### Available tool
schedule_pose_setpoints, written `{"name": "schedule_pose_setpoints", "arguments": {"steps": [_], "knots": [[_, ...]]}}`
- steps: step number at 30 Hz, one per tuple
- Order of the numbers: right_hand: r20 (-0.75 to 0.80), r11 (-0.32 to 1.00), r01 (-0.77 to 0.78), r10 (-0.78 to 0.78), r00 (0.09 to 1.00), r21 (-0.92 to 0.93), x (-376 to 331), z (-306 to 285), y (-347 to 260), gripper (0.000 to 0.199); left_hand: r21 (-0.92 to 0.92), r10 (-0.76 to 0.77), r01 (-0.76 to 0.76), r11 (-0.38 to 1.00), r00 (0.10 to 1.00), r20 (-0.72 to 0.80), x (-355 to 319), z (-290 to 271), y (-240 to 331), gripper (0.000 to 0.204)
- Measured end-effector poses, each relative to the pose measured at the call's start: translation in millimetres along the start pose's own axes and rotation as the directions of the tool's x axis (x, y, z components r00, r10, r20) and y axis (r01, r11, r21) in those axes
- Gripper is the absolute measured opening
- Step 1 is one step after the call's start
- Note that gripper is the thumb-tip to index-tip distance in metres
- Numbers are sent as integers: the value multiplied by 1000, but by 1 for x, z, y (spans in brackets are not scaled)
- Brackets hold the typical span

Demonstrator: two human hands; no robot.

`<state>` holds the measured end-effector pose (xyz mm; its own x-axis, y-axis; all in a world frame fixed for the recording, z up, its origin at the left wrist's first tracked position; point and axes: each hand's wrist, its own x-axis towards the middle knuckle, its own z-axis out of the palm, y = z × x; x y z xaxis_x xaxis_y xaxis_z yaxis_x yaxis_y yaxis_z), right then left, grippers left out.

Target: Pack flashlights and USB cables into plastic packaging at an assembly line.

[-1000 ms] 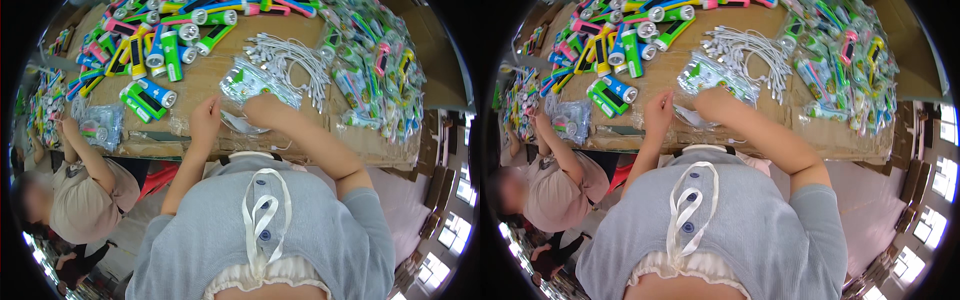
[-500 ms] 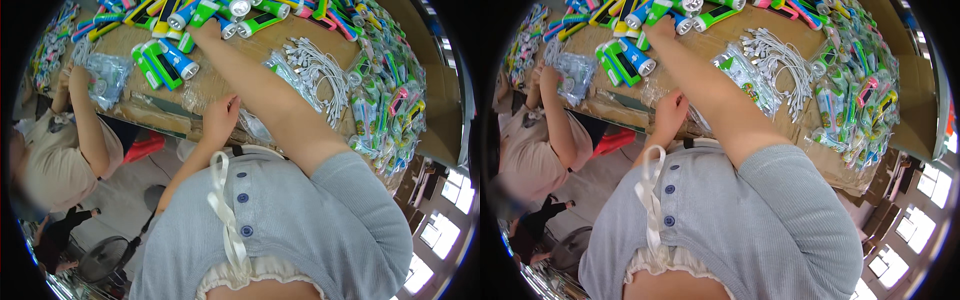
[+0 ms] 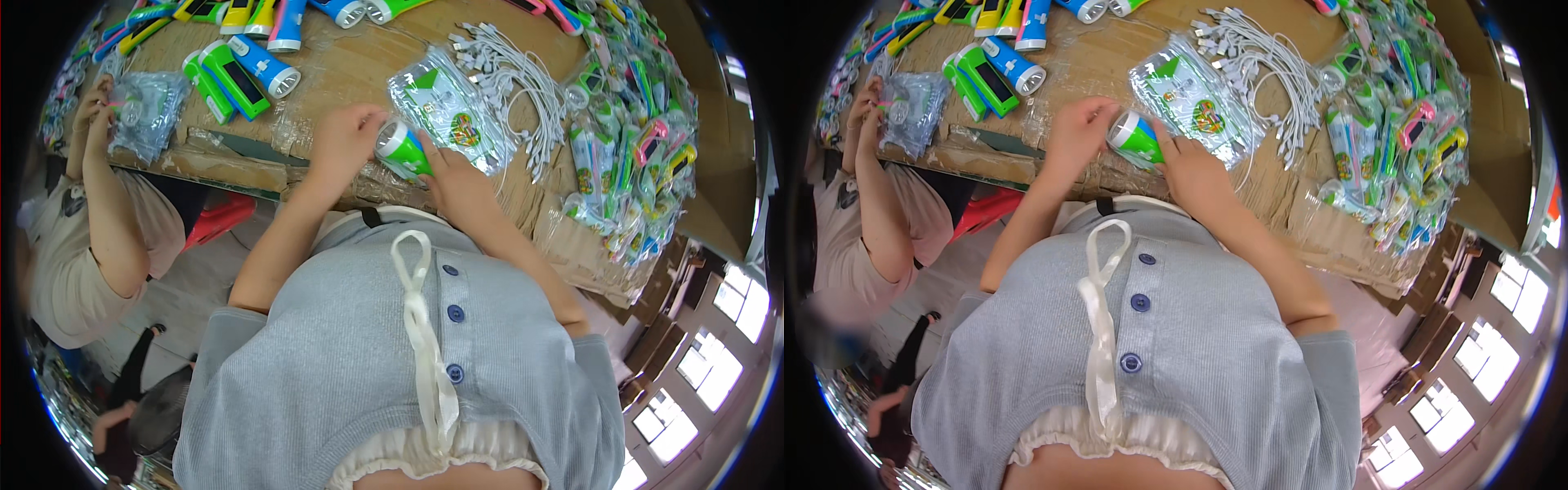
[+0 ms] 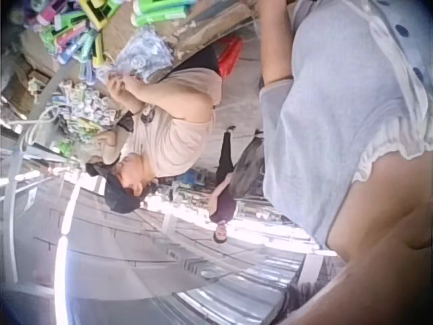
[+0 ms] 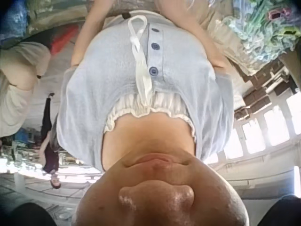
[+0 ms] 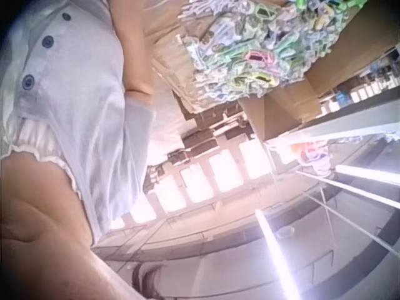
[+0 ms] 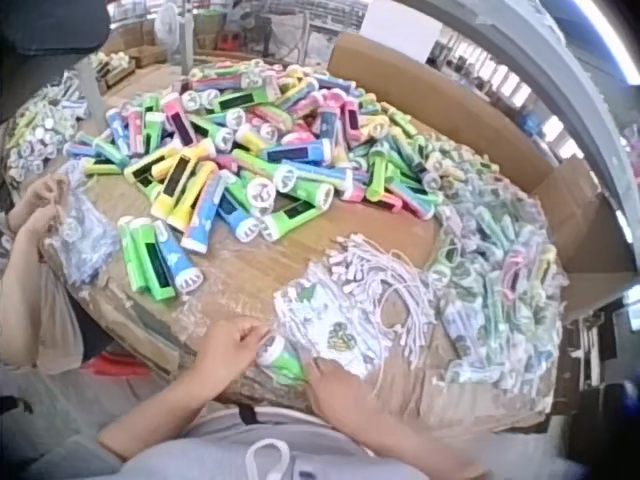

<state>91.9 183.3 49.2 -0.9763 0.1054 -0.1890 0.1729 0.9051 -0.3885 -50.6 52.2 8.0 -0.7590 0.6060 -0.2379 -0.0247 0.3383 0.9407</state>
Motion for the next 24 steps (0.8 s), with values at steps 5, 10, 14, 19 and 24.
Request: {"name": "schedule_pose_setpoints", "arguments": {"steps": [5, 10, 14, 19, 24], "knots": [[-349, 985, 145, -167, 922, -88, -4, 18, 18, 41, 246, 84, -60, 967, 992, -89, -2, 3, -5, 20], [-347, 994, 62, -90, 933, -93, -27, -2, 38, 20, 672, 36, 43, 739, 994, -104, -7, -36, 21, 21], [-347, 967, 38, 53, 936, 252, -27, -6, 32, 20, 618, 717, -651, 442, 670, 193, -15, 4, 39, 30], [-419, 831, -30, 311, 853, 556, -17, -8, 9, 20, 491, 516, -667, 560, 745, 423, -15, 48, 44, 21], [-477, 792, 13, 354, 805, 610, -25, -22, 24, 18, 543, 689, -772, 331, 591, 420, -7, 47, 60, 11]]}}
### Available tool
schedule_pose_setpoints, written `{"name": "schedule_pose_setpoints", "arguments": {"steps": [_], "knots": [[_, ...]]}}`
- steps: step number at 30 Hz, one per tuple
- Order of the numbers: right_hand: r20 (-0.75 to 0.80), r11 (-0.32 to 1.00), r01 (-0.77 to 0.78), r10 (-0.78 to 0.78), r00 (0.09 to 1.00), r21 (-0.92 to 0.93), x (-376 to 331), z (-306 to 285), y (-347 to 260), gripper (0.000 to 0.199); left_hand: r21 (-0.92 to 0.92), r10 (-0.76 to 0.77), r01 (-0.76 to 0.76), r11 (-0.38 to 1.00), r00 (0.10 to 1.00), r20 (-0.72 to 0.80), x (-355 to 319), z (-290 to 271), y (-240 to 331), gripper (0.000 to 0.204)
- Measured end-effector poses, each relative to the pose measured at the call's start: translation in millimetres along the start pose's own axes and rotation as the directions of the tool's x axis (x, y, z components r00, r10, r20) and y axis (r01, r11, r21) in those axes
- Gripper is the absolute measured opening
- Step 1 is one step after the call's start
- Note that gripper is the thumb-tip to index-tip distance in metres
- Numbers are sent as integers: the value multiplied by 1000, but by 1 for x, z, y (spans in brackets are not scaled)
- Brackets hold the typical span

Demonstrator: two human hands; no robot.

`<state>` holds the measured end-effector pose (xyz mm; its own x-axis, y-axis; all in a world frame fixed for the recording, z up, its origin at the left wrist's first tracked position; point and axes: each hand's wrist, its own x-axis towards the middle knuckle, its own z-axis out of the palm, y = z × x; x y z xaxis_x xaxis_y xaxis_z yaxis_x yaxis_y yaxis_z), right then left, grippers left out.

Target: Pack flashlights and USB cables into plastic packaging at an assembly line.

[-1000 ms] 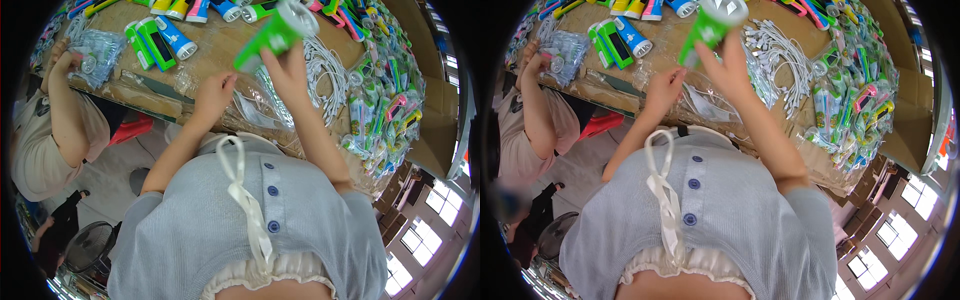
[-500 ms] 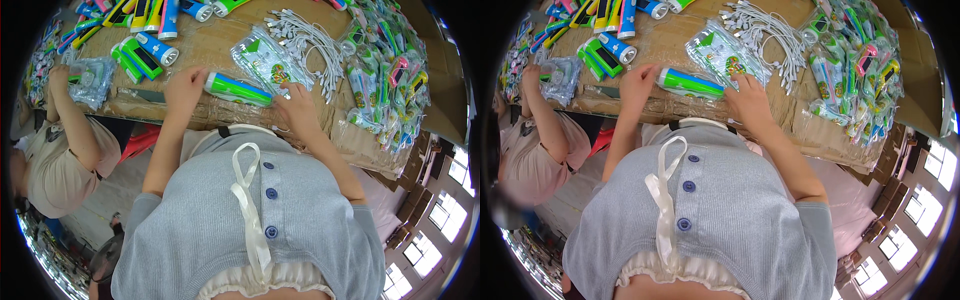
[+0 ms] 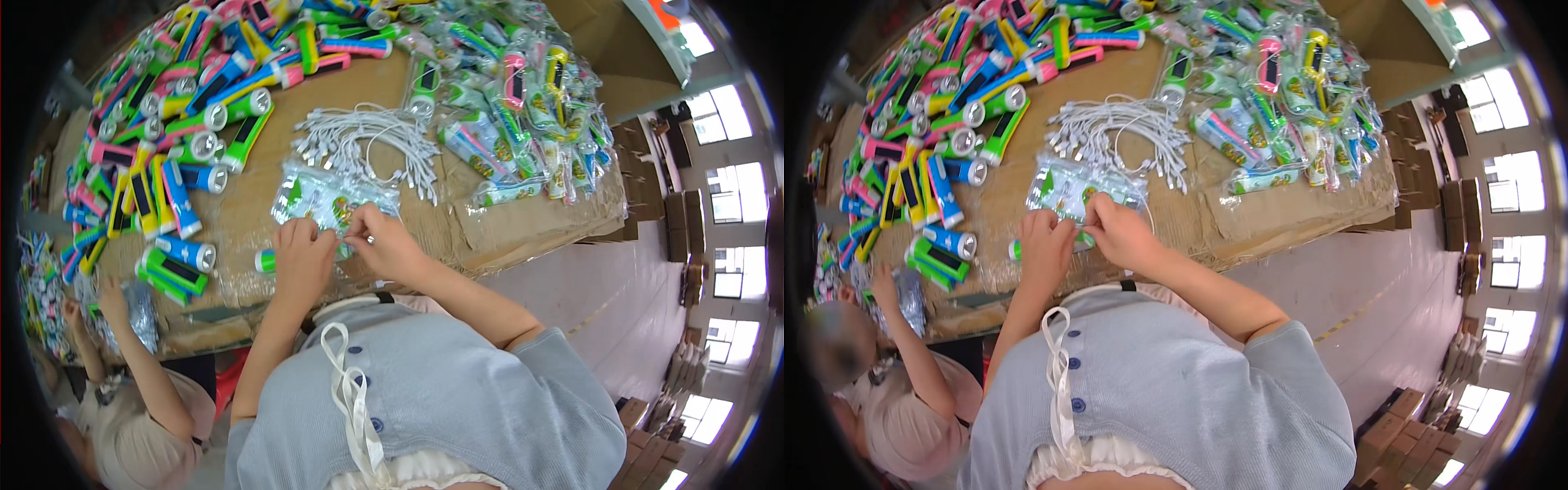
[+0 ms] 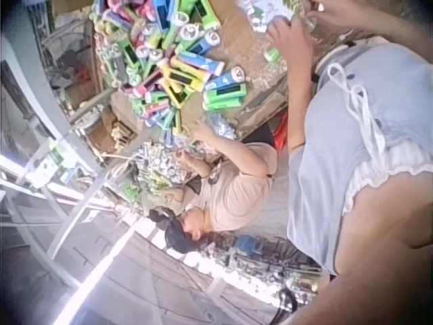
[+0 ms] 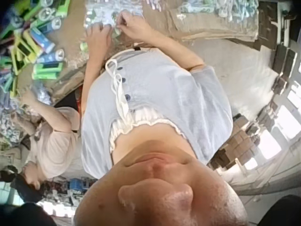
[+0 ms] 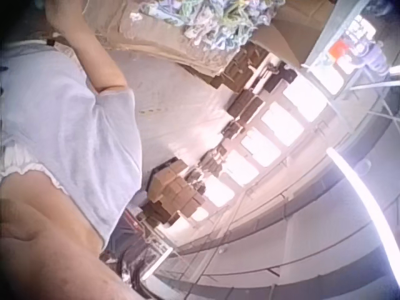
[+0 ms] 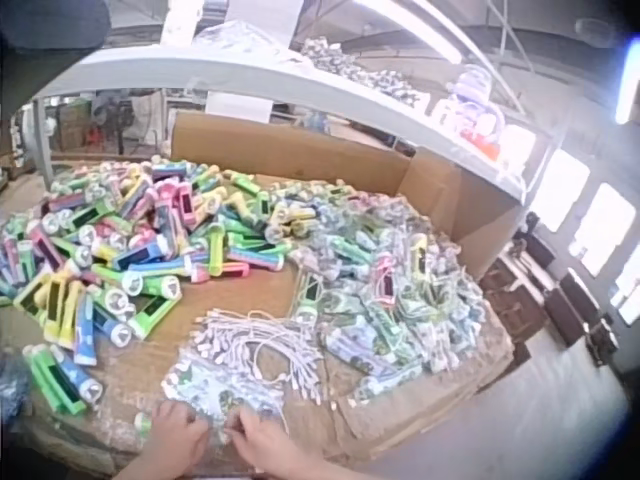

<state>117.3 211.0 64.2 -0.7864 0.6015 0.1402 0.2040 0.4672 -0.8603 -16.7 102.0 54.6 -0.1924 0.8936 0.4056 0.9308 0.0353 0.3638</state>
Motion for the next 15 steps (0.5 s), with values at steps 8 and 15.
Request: {"name": "schedule_pose_setpoints", "arguments": {"steps": [8, 15], "knots": [[-432, 991, 83, -31, 901, 104, 63, -119, 23, 22, -21, 82, -80, 997, 987, 138, 14, 26, -38, 14], [-758, 632, -426, -476, 445, -647, 112, -345, 91, 19, -61, 39, -41, 997, 999, -38, 19, 70, -50, 33]]}}
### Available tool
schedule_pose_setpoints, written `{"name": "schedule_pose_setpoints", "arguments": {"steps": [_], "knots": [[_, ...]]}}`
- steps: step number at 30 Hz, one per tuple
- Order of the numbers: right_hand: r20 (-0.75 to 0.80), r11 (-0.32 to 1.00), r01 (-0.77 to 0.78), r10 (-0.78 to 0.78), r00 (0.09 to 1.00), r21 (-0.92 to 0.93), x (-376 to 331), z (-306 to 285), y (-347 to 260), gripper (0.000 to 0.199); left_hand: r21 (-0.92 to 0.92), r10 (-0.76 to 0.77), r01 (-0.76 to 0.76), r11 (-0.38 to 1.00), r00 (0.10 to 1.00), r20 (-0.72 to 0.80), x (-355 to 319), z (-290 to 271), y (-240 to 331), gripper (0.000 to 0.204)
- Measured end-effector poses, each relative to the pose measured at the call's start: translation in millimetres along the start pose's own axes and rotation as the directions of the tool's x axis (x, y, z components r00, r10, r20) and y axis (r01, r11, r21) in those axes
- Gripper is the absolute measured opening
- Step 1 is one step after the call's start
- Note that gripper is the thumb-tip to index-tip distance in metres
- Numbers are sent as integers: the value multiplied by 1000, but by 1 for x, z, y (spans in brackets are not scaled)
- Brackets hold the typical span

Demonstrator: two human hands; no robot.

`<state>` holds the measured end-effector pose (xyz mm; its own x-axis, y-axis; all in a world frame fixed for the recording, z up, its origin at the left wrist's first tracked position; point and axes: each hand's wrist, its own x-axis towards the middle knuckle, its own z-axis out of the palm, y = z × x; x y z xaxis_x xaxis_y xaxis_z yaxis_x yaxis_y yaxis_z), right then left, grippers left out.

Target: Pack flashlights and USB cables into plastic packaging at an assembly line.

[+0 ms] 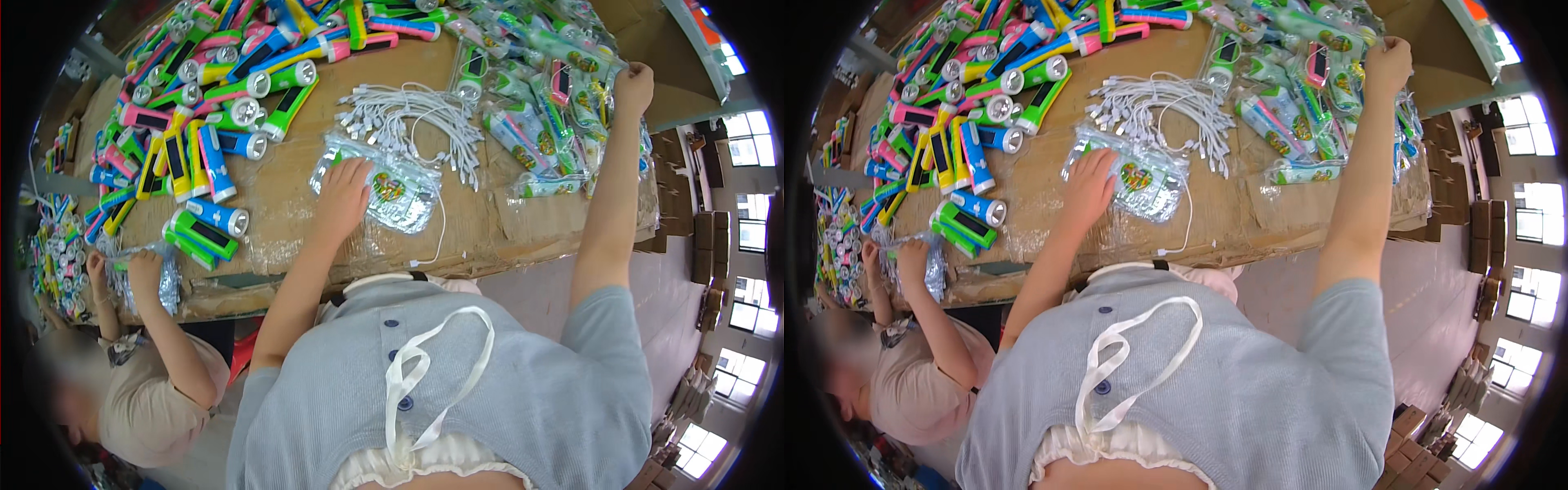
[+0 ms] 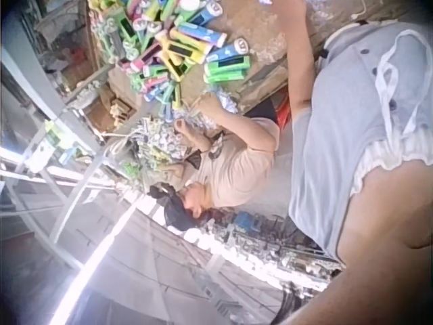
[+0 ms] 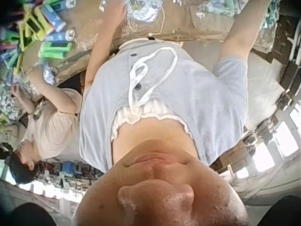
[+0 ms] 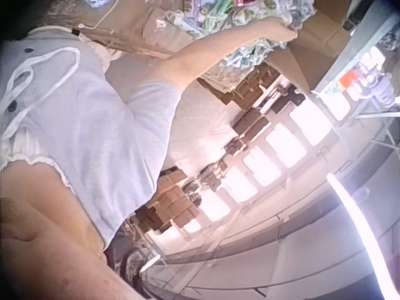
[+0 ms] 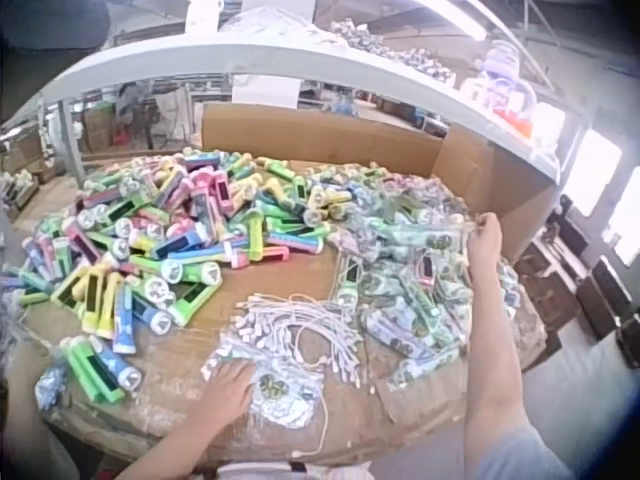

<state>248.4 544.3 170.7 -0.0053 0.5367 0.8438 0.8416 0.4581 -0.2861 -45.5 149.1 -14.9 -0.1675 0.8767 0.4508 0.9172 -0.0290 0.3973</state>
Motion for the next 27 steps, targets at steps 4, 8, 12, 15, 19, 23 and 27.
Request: {"name": "schedule_pose_setpoints", "arguments": {"steps": [4, 8, 12, 15, 19, 23, 27], "knots": [[225, 995, 77, -88, 970, 58, -59, 23, -43, 27, 21, 60, -61, 998, 998, 23, 12, 21, -10, 32], [788, 876, -135, -338, 514, 463, -215, 7, -163, 17, 16, -4, 2, 1000, 993, 120, 22, 25, -15, 33], [736, 814, -101, -456, 501, 573, -303, -13, -206, 20, -8, 38, -37, 999, 997, 62, 24, 23, -16, 31], [650, 807, 49, -508, 565, 589, -318, -15, -212, 18, 31, 46, -45, 999, 998, -42, 13, 26, -16, 27], [564, 773, 187, -583, 585, 606, -320, -15, -217, 14, -37, -9, 6, 999, 998, -68, 7, 28, -15, 21], [520, 735, 202, -620, 588, 647, -322, -20, -218, 14, 7, 81, -81, 997, 993, -82, 12, 28, -21, 17], [518, 757, 221, -599, 611, 615, -318, -33, -210, 10, 42, 113, -114, 993, 993, 18, 18, 22, -26, 7]]}}
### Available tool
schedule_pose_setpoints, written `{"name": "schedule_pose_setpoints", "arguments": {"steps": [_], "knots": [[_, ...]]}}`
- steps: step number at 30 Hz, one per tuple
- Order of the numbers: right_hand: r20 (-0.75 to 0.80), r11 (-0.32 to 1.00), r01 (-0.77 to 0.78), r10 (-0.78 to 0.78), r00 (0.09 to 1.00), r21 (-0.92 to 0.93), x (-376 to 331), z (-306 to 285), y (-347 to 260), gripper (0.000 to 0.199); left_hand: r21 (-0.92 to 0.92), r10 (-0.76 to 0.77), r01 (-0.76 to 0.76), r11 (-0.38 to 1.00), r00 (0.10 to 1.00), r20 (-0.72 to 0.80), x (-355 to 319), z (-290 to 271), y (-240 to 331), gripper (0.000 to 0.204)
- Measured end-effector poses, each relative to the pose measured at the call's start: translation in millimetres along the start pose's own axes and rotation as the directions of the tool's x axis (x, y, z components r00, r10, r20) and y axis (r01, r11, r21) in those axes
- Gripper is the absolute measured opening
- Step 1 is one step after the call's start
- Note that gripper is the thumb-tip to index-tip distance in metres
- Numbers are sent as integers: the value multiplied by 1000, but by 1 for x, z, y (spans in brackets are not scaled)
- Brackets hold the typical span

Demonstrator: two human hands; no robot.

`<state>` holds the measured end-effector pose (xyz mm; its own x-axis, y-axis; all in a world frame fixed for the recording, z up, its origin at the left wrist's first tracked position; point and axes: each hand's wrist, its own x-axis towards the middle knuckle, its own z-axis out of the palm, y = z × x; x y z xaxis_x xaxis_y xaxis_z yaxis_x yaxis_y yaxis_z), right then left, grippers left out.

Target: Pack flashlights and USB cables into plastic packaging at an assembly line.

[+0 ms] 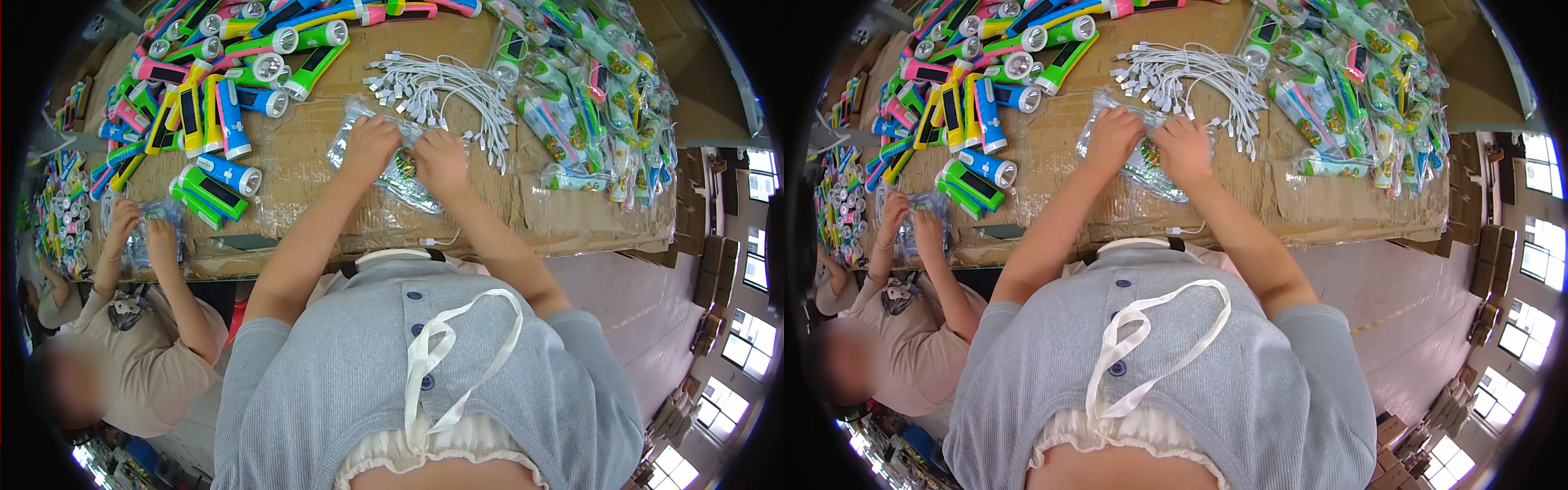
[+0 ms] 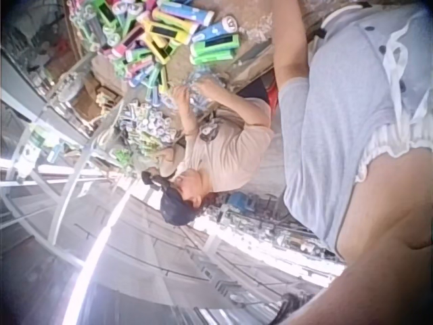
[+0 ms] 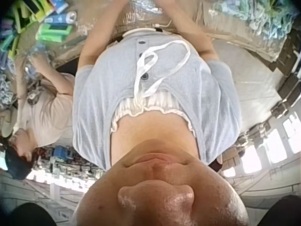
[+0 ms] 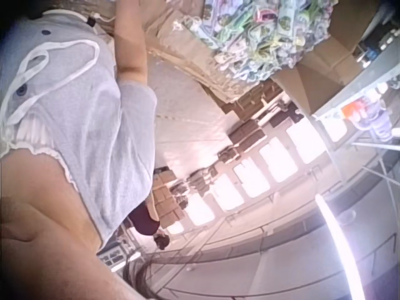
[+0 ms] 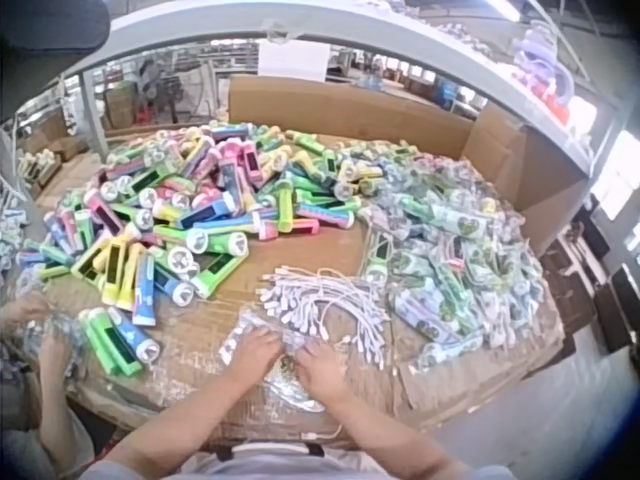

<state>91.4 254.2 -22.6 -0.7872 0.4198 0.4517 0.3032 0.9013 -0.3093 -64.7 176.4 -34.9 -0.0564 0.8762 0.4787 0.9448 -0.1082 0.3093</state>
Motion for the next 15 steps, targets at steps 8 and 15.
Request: {"name": "schedule_pose_setpoints", "arguments": {"steps": [8, 15], "knots": [[248, 985, -164, 172, 953, -54, -20, -48, 13, 11, 38, 46, -47, 998, 999, 12, -16, -11, 11, 5], [534, 989, -130, 73, 842, 70, 20, -19, -9, 17, 35, 40, -40, 999, 999, 19, -25, -9, 22, 8]]}}
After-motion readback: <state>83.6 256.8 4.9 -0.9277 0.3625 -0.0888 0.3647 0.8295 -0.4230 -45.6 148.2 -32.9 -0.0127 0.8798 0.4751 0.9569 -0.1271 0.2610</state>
